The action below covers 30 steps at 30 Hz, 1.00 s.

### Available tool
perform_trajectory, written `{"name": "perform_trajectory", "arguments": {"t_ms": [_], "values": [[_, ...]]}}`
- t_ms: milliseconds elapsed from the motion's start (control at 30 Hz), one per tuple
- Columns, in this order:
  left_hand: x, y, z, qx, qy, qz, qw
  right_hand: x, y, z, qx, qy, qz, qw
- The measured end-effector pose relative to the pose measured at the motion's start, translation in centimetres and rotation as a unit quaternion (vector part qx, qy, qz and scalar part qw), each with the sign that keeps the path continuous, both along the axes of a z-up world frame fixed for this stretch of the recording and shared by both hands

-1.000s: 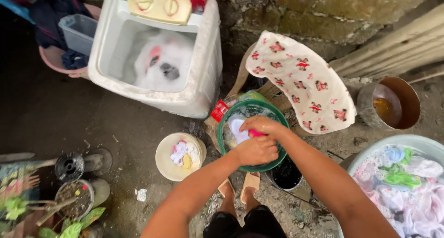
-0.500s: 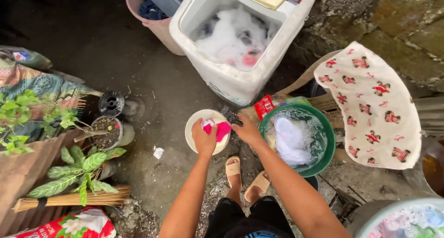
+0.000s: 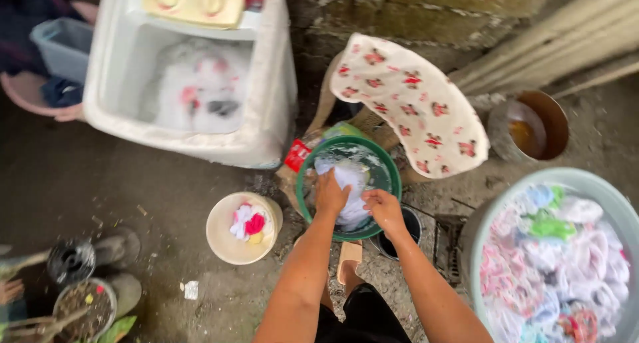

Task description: Hand-washing various clothing items in a basin and transferring them to a larger container for rinsing.

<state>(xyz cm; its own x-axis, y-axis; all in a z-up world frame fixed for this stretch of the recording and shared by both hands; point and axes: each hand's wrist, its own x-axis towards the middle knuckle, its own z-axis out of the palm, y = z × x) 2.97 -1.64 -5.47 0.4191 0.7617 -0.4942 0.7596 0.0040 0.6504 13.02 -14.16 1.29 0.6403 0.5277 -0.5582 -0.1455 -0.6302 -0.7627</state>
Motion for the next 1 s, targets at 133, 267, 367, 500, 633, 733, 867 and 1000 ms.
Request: {"name": "perform_trajectory", "arguments": {"t_ms": [133,267,367,500,633,733,867,1000], "values": [[0.3,-2.4,-5.2,-0.014,0.133,-0.159,0.978,0.1,-2.6,-0.6,0.025,0.052,-0.046,0.997],[0.2,-2.5,2.4,-0.139,-0.039,0.003,0.990,-0.2,-3.2,-0.5,0.004,0.070,-0.082,0.994],[0.2,-4.8,16.5,-0.234,-0.242,0.182,0.924,-1.9,-1.5,0.9,0.044,0.144,-0.186,0.971],[-0.5,-4.9,22.3,-0.318,-0.373,0.317,0.812,-4.3,3.7,10.9,0.131,0.245,-0.323,0.905],[-2.6,-2.1,21.3,-0.291,-0.294,0.353,0.839,-5.3,4.3,7.8,0.242,0.348,-0.412,0.807],[-2.0,0.6,9.6,-0.324,-0.225,0.370,0.841,-6.9,4.7,2.8,0.246,0.116,-0.330,0.904],[1.0,-2.2,4.8,-0.250,-0.140,0.308,0.907,-4.7,7.6,-2.6,0.226,-0.176,-0.197,0.938],[1.2,-3.2,-2.9,-0.282,-0.201,0.415,0.841,-3.2,8.4,-3.8,0.173,-0.271,-0.199,0.926]]}}
